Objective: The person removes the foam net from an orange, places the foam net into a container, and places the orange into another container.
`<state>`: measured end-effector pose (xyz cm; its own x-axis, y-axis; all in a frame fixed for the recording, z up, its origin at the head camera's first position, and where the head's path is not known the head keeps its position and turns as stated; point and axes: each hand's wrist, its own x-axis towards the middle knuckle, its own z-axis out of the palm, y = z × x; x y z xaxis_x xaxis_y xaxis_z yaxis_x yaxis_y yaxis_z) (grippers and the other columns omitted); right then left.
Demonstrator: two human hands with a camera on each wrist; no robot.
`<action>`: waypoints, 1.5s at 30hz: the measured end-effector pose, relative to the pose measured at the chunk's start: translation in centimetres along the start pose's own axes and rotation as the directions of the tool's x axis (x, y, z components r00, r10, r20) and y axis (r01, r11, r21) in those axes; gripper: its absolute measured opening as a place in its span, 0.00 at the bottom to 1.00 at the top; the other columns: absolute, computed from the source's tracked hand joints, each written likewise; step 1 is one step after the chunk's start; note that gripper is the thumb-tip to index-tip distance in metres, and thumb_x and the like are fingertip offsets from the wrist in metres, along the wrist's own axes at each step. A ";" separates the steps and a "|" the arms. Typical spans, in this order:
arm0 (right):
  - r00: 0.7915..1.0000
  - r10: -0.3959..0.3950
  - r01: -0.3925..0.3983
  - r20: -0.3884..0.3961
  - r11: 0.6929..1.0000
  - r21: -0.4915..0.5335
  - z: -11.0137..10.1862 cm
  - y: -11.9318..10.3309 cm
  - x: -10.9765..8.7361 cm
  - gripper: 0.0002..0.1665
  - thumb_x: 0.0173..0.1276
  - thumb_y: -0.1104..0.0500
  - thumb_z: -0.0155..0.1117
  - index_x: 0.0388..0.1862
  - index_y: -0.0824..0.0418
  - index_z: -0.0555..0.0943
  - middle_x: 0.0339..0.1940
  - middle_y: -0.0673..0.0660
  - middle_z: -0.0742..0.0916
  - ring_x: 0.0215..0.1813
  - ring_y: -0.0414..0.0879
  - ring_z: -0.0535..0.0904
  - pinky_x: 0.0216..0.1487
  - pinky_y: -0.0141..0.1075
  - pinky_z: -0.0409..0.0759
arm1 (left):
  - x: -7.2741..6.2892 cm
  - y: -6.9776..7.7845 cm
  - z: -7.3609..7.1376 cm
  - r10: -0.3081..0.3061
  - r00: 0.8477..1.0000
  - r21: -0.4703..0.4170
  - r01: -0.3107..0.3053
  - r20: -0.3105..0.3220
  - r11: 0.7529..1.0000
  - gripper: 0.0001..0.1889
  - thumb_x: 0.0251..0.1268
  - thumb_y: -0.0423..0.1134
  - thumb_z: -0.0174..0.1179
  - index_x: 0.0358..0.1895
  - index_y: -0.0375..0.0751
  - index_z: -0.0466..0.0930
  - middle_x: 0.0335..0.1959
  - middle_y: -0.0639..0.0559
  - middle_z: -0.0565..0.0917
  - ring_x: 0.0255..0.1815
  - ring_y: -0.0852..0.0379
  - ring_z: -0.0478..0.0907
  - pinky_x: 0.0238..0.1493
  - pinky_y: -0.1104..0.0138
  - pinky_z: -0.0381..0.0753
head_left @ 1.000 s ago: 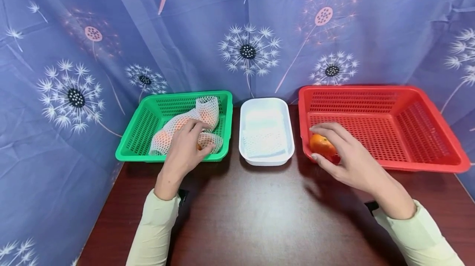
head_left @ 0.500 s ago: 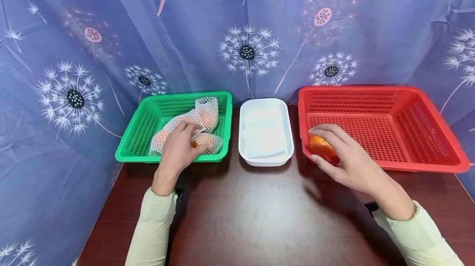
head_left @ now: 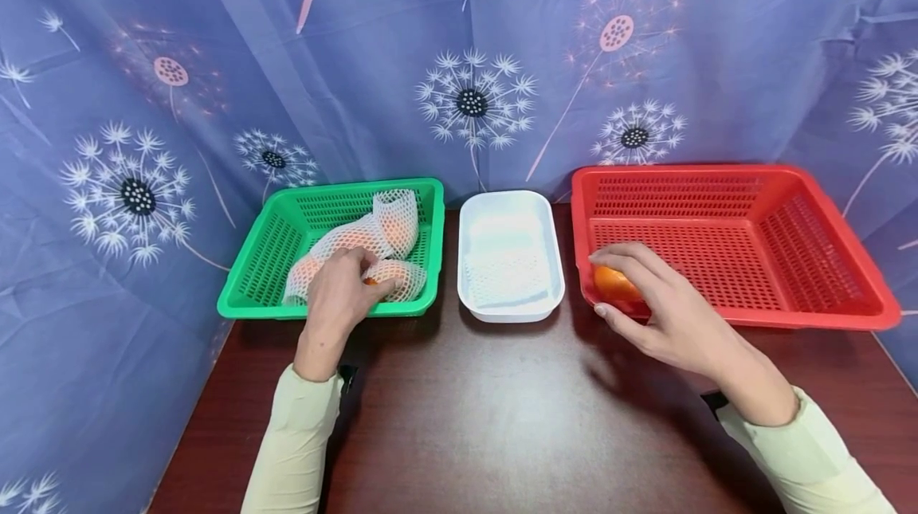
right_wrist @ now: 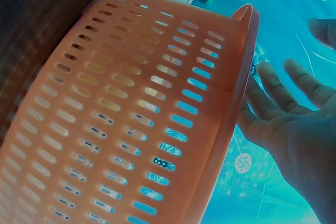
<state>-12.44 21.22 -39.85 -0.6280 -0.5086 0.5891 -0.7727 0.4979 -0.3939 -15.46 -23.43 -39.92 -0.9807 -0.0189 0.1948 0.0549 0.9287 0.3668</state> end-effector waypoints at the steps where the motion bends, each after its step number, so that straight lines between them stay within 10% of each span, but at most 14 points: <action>1: 1.000 -0.006 0.006 0.001 1.000 0.007 0.1 0.0 0.0 0.34 0.60 0.61 0.76 0.67 0.64 0.80 0.64 0.58 0.82 0.64 0.51 0.78 0.74 0.25 0.64 | -0.1 0.1 -0.1 -0.016 1.000 0.006 0.016 0.004 1.000 0.27 0.55 0.54 0.81 0.48 0.36 0.86 0.42 0.42 0.85 0.39 0.45 0.82 0.38 0.50 0.81; 13: 0.999 -0.002 0.001 0.038 1.000 0.021 0.7 -0.5 -0.1 0.35 0.62 0.60 0.77 0.68 0.65 0.79 0.65 0.57 0.82 0.65 0.49 0.78 0.75 0.26 0.63 | 0.1 -0.1 -0.5 -0.145 0.973 0.031 0.142 0.181 0.989 0.37 0.60 0.62 0.76 0.61 0.36 0.80 0.36 0.43 0.84 0.34 0.46 0.81 0.36 0.52 0.80; 29: 0.995 0.048 -0.050 0.083 0.999 0.017 1.1 -0.5 -0.3 0.35 0.64 0.59 0.77 0.69 0.59 0.79 0.66 0.54 0.80 0.66 0.47 0.77 0.75 0.26 0.63 | 1.4 -1.2 -0.4 -0.190 0.891 -0.039 0.226 0.412 0.973 0.48 0.65 0.69 0.66 0.77 0.39 0.67 0.70 0.36 0.77 0.66 0.35 0.76 0.63 0.42 0.76; 45: 1.000 -0.008 0.007 0.030 0.999 0.034 0.9 -0.4 0.0 0.34 0.62 0.61 0.76 0.68 0.61 0.80 0.65 0.57 0.82 0.64 0.49 0.79 0.74 0.26 0.64 | 1.6 -1.1 -0.3 -0.164 0.905 -0.068 0.206 0.393 0.976 0.43 0.65 0.63 0.68 0.73 0.39 0.69 0.68 0.36 0.78 0.64 0.36 0.77 0.61 0.42 0.76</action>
<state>-12.20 20.38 -40.38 -0.6243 -0.5335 0.5707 -0.7797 0.4704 -0.4132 -17.07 -24.59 -39.70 -0.9701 -0.0233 -0.2416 -0.1356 0.8775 0.4600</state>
